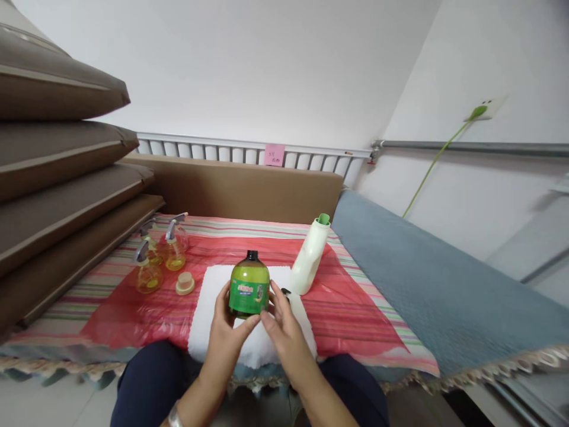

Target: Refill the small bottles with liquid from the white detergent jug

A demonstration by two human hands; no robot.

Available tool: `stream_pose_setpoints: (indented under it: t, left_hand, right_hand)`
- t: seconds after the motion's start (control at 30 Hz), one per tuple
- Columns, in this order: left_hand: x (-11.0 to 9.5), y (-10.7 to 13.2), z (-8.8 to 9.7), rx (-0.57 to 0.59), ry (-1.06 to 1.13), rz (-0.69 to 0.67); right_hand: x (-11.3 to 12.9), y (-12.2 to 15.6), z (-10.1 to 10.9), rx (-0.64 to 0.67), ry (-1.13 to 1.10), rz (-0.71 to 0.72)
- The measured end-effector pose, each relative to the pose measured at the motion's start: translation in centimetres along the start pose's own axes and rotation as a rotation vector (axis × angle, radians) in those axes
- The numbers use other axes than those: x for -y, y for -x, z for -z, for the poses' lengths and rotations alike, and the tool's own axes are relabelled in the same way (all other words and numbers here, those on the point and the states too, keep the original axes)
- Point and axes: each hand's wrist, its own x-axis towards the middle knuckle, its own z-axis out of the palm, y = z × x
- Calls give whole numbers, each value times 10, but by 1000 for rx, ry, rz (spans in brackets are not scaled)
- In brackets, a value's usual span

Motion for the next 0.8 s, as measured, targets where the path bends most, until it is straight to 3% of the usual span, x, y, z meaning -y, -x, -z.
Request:
stream_pose_setpoints:
  t: [0.17,0.3,0.43,0.8]
  left_hand:
    - [-9,11,-6,-25,-288,-176]
    - [-14,18,-4,45,-363,-204]
    - [-14,23,-2,119,-251,-177]
    - [-22,24,-3,100,8,-52]
  right_hand:
    - [3,2,-13,57,-128,6]
    - [14,2,-8,29,-187,-7]
    - [16,3,-4,-10,-241,-28]
    - [20,5,-12,-119,-241,-36]
